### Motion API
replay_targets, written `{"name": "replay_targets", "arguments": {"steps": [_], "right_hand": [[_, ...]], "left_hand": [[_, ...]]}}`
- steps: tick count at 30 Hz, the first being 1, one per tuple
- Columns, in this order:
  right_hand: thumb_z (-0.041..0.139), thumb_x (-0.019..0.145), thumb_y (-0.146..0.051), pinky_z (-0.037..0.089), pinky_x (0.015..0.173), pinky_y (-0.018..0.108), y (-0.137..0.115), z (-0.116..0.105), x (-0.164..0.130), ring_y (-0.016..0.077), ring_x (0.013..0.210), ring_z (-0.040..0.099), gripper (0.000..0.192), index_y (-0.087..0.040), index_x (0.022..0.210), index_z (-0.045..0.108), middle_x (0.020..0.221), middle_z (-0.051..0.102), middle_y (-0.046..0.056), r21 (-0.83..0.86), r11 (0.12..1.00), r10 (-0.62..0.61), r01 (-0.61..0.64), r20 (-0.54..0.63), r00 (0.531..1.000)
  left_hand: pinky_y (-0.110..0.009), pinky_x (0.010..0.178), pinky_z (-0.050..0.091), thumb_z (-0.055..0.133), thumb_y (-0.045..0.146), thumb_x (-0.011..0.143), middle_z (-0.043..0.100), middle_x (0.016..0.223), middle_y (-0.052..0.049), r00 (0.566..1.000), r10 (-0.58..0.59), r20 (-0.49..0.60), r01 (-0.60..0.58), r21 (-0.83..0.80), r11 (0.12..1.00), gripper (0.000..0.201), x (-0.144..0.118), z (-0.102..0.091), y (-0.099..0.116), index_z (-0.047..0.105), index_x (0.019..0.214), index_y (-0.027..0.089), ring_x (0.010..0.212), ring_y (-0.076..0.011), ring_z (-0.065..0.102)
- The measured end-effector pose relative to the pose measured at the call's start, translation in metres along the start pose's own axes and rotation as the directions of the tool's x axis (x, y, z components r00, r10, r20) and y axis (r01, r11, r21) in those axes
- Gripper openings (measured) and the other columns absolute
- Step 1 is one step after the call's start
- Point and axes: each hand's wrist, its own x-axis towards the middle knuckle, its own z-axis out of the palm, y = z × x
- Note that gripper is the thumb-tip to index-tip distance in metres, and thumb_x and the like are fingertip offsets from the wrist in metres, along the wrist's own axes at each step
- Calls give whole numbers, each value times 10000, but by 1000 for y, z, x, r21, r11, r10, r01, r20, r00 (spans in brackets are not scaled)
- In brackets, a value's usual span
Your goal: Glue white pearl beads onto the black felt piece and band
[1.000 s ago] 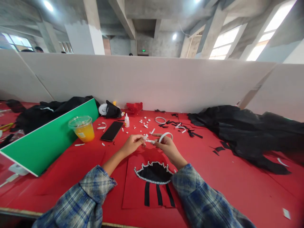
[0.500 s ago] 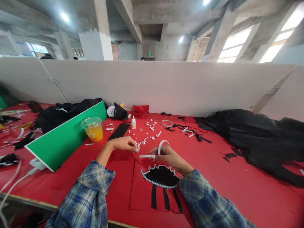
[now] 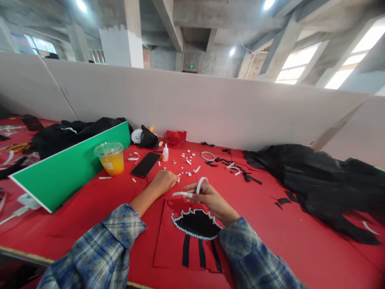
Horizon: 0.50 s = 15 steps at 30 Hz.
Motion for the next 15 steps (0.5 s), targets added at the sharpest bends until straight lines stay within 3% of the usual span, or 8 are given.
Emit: {"name": "replay_targets", "arguments": {"steps": [4, 8, 12, 15], "right_hand": [[753, 620, -277, 455, 726, 275, 2, 0, 2, 124, 700, 623, 317, -155, 907, 693, 808, 694, 38, 8, 1000, 14, -13, -49, 999], [748, 599, -253, 454, 700, 256, 6, -3, 4, 129, 718, 629, 320, -155, 899, 694, 823, 706, 43, 46, 999, 10, -3, -153, 988], [755, 566, -235, 451, 658, 242, 8, -5, 7, 123, 664, 626, 323, -151, 870, 689, 759, 708, 28, 108, 994, 2, 28, -270, 963], [759, 558, -237, 458, 654, 249, 8, -7, 7, 130, 662, 629, 309, -150, 844, 686, 775, 711, 33, 130, 990, -5, 53, -344, 939]], "left_hand": [[-277, 627, 436, 483, 115, 806, 678, 742, -111, 999, -24, -31, 24, -19, 1000, 198, 0, -1, 5, 671, 748, 131, 729, -218, 638], [-267, 655, 446, 465, 113, 824, 653, 812, -92, 995, -63, -74, 57, -76, 995, 206, -1, 2, 4, 670, 824, 137, 780, -201, 625], [-258, 754, 465, 432, 76, 840, 611, 912, -87, 958, -153, -242, 70, -319, 945, 271, 1, 6, -2, 649, 993, 133, 828, -157, 611], [-265, 770, 477, 413, 47, 838, 591, 903, -75, 940, -179, -291, 35, -439, 898, 306, 4, 9, -5, 628, 1039, 134, 806, -138, 605]]}}
